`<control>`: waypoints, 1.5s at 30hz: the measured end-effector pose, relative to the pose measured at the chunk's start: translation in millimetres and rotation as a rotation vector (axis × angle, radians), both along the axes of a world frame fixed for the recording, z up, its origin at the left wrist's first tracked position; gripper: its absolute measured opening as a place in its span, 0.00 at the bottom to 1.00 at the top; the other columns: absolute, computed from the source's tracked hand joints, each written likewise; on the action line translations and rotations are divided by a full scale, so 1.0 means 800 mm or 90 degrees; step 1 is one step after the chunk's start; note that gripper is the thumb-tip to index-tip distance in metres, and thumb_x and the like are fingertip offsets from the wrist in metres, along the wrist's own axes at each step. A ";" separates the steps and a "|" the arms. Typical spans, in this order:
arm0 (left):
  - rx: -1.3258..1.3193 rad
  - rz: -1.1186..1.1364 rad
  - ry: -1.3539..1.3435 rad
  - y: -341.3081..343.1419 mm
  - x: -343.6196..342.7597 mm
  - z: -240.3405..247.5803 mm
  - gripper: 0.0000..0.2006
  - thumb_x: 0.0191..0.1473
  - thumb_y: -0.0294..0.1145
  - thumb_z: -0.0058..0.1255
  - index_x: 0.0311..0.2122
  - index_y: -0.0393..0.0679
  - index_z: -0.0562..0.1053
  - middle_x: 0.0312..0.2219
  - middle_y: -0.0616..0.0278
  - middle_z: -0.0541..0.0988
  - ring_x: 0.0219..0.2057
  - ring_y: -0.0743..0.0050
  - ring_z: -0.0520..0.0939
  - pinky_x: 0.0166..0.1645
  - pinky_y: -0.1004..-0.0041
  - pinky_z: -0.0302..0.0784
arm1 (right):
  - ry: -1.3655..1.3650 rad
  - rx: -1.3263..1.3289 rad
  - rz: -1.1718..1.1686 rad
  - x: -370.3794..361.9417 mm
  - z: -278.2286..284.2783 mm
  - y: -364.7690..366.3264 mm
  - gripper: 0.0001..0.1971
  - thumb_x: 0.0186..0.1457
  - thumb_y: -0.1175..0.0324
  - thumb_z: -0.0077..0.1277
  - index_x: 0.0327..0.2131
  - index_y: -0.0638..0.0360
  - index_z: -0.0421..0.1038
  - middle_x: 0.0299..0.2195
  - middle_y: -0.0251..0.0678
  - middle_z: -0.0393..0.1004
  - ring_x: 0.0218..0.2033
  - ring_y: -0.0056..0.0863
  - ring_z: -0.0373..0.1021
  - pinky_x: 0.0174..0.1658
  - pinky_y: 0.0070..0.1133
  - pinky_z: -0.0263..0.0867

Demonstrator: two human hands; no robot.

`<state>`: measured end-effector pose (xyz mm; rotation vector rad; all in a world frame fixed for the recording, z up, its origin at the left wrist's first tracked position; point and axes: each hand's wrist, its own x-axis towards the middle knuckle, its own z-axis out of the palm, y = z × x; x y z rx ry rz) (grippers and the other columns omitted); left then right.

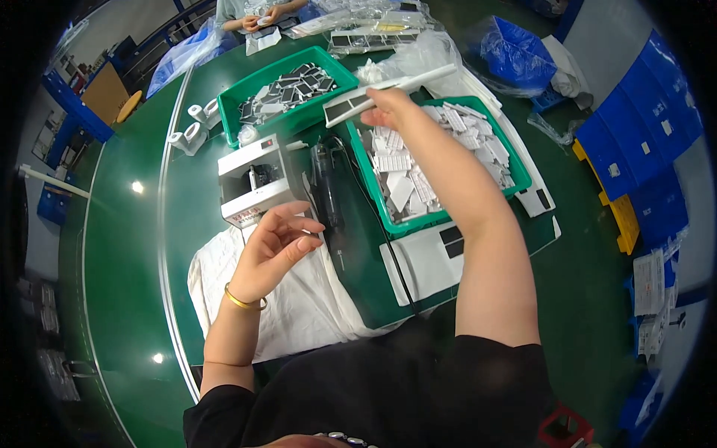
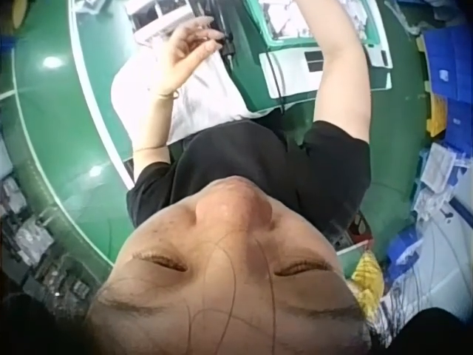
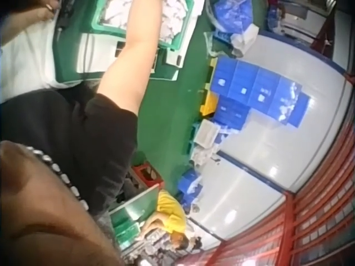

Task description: Assembling small electronic components using an electric screwdriver at a workbench.

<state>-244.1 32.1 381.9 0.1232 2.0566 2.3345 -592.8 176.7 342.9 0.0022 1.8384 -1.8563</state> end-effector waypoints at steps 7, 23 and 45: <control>-0.077 -0.003 -0.002 0.032 0.017 -0.027 0.18 0.56 0.24 0.53 0.51 0.39 0.68 0.40 0.61 0.77 0.43 0.76 0.77 0.48 0.76 0.73 | 0.128 0.092 0.032 0.102 0.082 0.105 0.23 0.58 0.56 0.52 0.46 0.67 0.68 0.30 0.43 0.77 0.27 0.24 0.74 0.29 0.19 0.73; -0.808 -0.039 0.274 0.161 0.001 -0.119 0.14 0.45 0.34 0.58 0.38 0.42 0.72 0.35 0.58 0.77 0.34 0.57 0.76 0.42 0.64 0.69 | 0.222 0.742 -0.109 0.257 -0.061 0.384 0.38 0.37 0.56 0.67 0.52 0.66 0.65 0.43 0.47 0.74 0.43 0.35 0.72 0.48 0.27 0.66; -0.710 -0.128 0.337 0.207 -0.058 -0.138 0.24 0.40 0.26 0.60 0.48 0.44 0.71 0.50 0.57 0.72 0.51 0.53 0.71 0.56 0.62 0.65 | 0.745 0.608 -0.053 0.338 -0.080 0.320 0.24 0.43 0.66 0.63 0.47 0.58 0.72 0.36 0.35 0.70 0.40 0.36 0.66 0.44 0.29 0.65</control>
